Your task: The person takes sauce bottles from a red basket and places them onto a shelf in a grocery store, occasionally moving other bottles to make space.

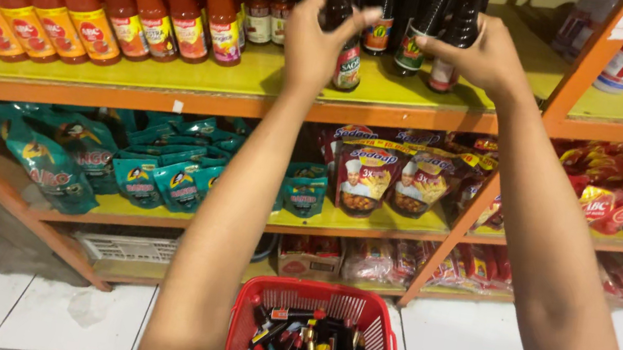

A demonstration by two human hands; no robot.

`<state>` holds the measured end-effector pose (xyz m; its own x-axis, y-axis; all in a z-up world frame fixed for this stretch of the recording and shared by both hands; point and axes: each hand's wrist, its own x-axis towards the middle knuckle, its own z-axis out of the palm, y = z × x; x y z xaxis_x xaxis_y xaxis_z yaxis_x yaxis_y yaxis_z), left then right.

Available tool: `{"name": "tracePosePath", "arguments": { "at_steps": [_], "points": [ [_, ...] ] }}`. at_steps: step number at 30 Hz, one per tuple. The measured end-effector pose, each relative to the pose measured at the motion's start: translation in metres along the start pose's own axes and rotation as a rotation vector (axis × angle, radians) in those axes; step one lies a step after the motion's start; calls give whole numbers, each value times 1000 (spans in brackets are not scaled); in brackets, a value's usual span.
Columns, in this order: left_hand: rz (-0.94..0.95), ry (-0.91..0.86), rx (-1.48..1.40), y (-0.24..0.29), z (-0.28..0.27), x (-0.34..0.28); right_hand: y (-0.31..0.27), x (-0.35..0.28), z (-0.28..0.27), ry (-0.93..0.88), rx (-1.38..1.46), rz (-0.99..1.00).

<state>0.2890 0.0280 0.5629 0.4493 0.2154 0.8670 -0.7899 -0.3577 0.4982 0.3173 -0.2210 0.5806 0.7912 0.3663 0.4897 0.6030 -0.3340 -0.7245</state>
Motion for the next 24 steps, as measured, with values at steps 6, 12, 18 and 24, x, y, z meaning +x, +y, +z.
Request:
{"name": "tracePosePath", "arguments": {
  "at_steps": [6, 12, 18, 24],
  "points": [
    [-119, -133, 79, -14, 6, -17, -9, 9, 3, 17, -233, 11],
    [38, -125, 70, -17, -8, -34, -5, 17, 7, 28, -309, 90],
    [139, -114, 347, -25, -52, -20, 1, 20, 0, 1, -155, 125],
    [37, -142, 301, -25, -79, -14, 4, 18, 4, 41, -151, 85]
  ]
}}
